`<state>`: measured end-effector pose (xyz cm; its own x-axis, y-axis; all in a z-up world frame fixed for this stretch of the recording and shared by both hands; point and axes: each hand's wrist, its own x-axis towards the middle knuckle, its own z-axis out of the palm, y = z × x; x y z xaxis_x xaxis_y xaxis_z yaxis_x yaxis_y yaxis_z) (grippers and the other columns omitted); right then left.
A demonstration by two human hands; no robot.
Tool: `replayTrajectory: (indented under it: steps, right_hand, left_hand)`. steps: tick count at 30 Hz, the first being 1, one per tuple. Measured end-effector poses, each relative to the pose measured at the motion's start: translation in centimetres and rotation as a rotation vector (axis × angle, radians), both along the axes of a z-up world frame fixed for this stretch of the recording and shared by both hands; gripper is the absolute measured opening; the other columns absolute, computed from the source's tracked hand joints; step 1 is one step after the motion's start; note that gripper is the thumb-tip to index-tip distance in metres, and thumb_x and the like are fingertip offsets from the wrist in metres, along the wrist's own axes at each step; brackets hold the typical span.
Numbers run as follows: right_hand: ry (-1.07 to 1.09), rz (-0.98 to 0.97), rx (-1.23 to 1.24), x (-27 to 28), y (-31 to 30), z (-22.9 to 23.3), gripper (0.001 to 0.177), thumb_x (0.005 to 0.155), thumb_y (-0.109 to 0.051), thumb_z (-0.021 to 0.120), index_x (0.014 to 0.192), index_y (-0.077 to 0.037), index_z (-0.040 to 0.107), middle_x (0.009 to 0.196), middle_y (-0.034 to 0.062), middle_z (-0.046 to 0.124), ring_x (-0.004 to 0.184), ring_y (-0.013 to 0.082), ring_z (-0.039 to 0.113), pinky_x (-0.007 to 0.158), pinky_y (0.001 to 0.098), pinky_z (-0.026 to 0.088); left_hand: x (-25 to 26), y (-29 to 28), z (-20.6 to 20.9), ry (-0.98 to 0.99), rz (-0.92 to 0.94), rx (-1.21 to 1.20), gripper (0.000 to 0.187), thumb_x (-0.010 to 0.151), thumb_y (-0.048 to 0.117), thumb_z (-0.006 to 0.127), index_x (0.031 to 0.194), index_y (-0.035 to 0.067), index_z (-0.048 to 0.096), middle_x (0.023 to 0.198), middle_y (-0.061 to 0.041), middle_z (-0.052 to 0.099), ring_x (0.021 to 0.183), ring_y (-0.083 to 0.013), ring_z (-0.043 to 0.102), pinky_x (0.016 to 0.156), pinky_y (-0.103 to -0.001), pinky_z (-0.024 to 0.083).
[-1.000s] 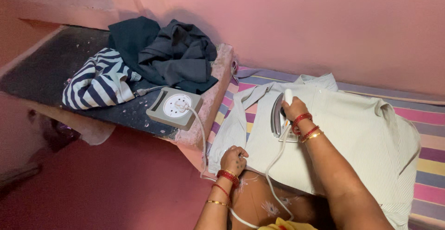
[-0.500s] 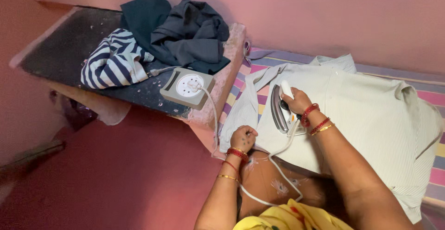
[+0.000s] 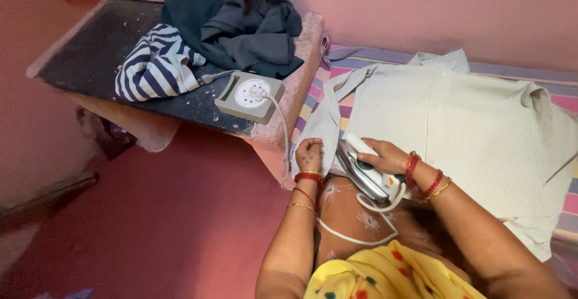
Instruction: The person irons a light-colored striped shirt laid out on a bed. They use a white electric iron to smooth the fabric, moving it back and forth across the shirt's body and sleeves. The person occasionally adjusts the shirt's position with their left hand to ensure even coverage.
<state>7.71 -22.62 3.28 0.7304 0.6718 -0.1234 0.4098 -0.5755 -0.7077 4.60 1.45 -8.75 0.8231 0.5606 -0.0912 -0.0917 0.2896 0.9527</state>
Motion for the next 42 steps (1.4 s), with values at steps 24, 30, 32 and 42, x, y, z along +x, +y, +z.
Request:
replayTrajectory:
  steps: [24, 30, 32, 42]
  right_hand:
    - [0.135, -0.614, 0.025, -9.1, -21.9, 3.4, 0.051, 0.091, -0.036, 0.07, 0.129, -0.003, 0.068, 0.085, 0.0196, 0.075, 0.072, 0.0242, 0.069, 0.069, 0.0407, 0.056]
    - [-0.07, -0.659, 0.1, -5.7, -23.2, -0.3, 0.052, 0.09, -0.039, 0.071, 0.123, 0.0, 0.068, 0.09, 0.0155, 0.077, 0.08, 0.023, 0.074, 0.075, 0.0371, 0.057]
    - [-0.037, -0.701, 0.061, -4.5, -22.5, -0.7, 0.055, 0.089, -0.039, 0.072, 0.127, 0.0, 0.065, 0.09, 0.0179, 0.076, 0.08, 0.0262, 0.074, 0.076, 0.0387, 0.057]
    - [-0.1, -0.722, -0.122, 1.9, -20.9, -0.2, 0.057, 0.089, -0.031, 0.067, 0.139, -0.007, 0.056, 0.103, 0.0259, 0.074, 0.093, 0.0403, 0.073, 0.086, 0.0457, 0.056]
  left_hand:
    - [-1.5, -13.0, 5.5, -0.023, -0.548, 1.499, 0.076, 0.1, 0.039, 0.054, 0.154, -0.009, 0.03, 0.164, -0.028, 0.027, 0.155, -0.0443, 0.018, 0.124, -0.052, 0.014]
    - [-0.4, -14.3, 10.8, 0.517, -0.789, 1.611, 0.085, 0.093, 0.068, 0.033, 0.162, 0.021, 0.012, 0.171, -0.005, 0.004, 0.156, -0.0322, -0.004, 0.119, -0.066, -0.006]
    - [-0.8, -14.1, 11.3, 0.477, -0.757, 1.658, 0.086, 0.093, 0.072, 0.03, 0.162, 0.023, 0.014, 0.171, -0.004, 0.006, 0.156, -0.0321, -0.004, 0.119, -0.067, -0.007]
    - [-0.9, -13.6, 9.4, 0.293, -0.583, 1.594, 0.078, 0.097, 0.063, 0.041, 0.156, 0.012, 0.036, 0.166, -0.013, 0.025, 0.156, -0.0358, 0.01, 0.121, -0.064, -0.004]
